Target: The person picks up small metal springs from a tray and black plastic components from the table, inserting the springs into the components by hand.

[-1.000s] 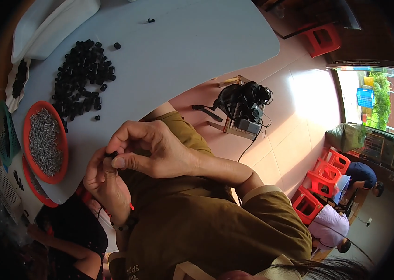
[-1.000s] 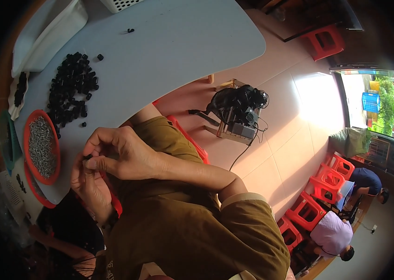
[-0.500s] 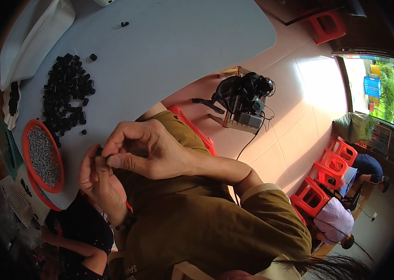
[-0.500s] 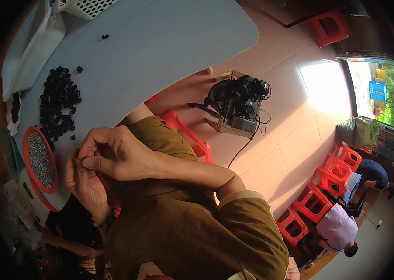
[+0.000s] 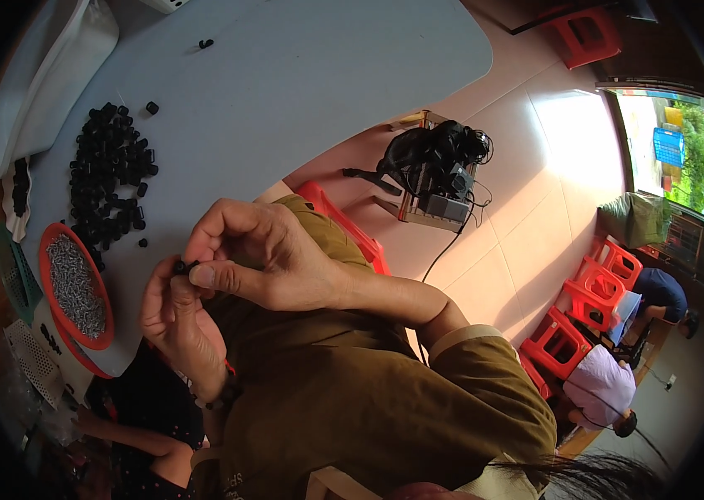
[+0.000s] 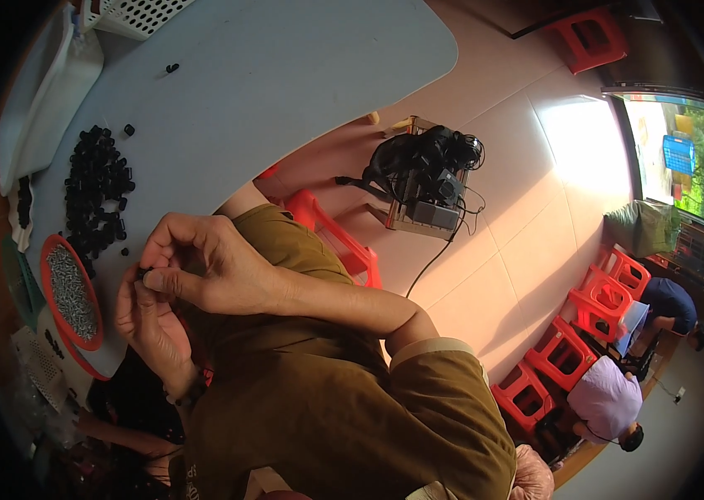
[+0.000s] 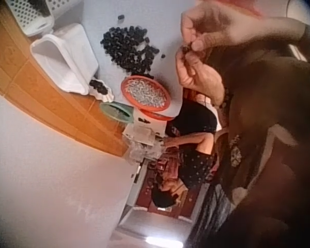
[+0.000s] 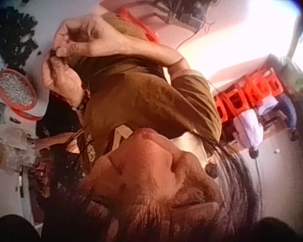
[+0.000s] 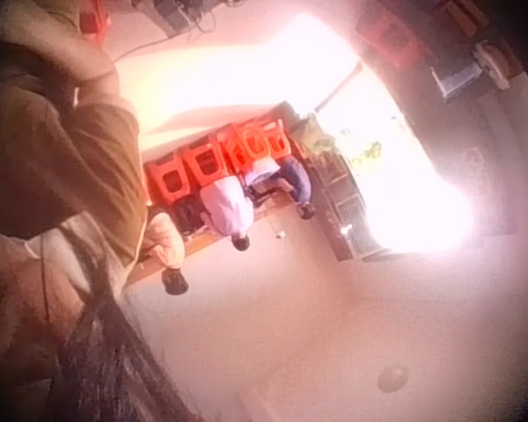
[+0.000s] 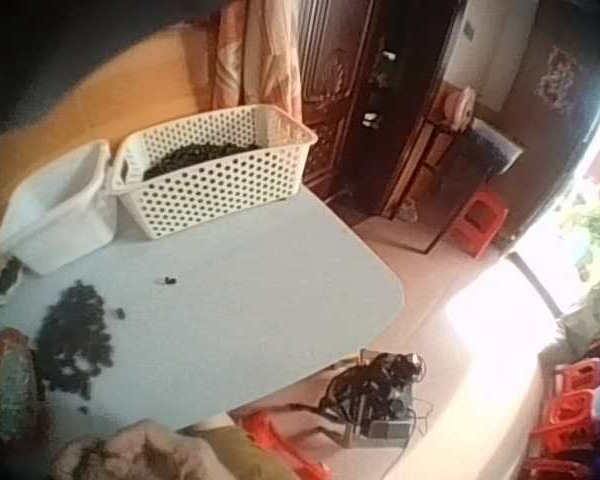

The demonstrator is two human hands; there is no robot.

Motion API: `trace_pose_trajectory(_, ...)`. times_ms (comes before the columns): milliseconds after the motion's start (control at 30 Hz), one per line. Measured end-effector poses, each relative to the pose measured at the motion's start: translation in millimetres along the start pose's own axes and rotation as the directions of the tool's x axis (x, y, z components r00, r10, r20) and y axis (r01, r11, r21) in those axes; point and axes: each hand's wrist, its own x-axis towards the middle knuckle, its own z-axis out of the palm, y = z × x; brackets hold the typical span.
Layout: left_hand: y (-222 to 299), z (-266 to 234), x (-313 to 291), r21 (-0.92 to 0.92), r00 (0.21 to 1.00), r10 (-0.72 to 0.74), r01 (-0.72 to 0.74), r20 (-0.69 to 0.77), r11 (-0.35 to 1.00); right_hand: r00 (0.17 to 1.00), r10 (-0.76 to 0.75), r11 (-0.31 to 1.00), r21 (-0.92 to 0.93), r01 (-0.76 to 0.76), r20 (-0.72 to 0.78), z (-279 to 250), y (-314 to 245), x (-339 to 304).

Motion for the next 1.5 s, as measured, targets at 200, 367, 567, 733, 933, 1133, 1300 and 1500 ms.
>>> trace_pose_trajectory(200, -3.0, -0.6, 0.1, 0.007, 1.000, -0.004, 0.004, -0.013, 1.000, 1.000, -0.005, 1.000, -0.009, 0.005, 0.014, -0.8, 5.2, 0.3)
trace_pose_trajectory(367, -2.3, -0.5, -0.8, 0.014, 1.000, 0.014, -0.013, -0.028, 1.000, 1.000, -0.010, 1.000, -0.006, 0.010, 0.000, 0.9, 3.0, -0.1)
trace_pose_trajectory(567, -7.4, -5.8, -3.0, 0.072, 0.997, 0.072, -0.073, 0.007, 0.995, 0.999, 0.033, 0.999, -0.013, -0.033, -0.018, -2.8, -0.1, -1.6)
trace_pose_trajectory(733, -6.8, -3.9, -2.4, 0.043, 0.996, 0.060, -0.063, 0.072, 0.997, 0.998, 0.067, 0.998, 0.002, -0.067, -0.006, -3.7, -1.6, -1.7)
trace_pose_trajectory(933, -7.3, -9.2, -3.5, 0.040, 0.997, 0.046, -0.048, 0.054, 0.998, 0.997, 0.081, 0.993, -0.081, -0.081, -0.012, 0.1, -0.1, 0.2)
trace_pose_trajectory(1133, -8.8, -15.1, -3.0, 0.064, 0.995, 0.094, -0.096, 0.027, 0.993, 0.992, 0.121, 0.993, -0.004, -0.121, 0.015, 3.4, 0.2, 2.8)
trace_pose_trajectory(1300, -0.8, -18.2, -6.1, 0.132, 0.978, 0.075, -0.102, 0.192, 0.986, 0.979, 0.202, 0.974, 0.100, -0.201, 0.002, -1.1, -7.1, 0.5)
trace_pose_trajectory(1500, 1.9, -18.7, -6.5, 0.056, 0.968, 0.072, -0.088, 0.242, 0.995, 0.973, 0.225, 0.974, 0.050, -0.223, -0.050, -7.7, -11.3, -9.2)
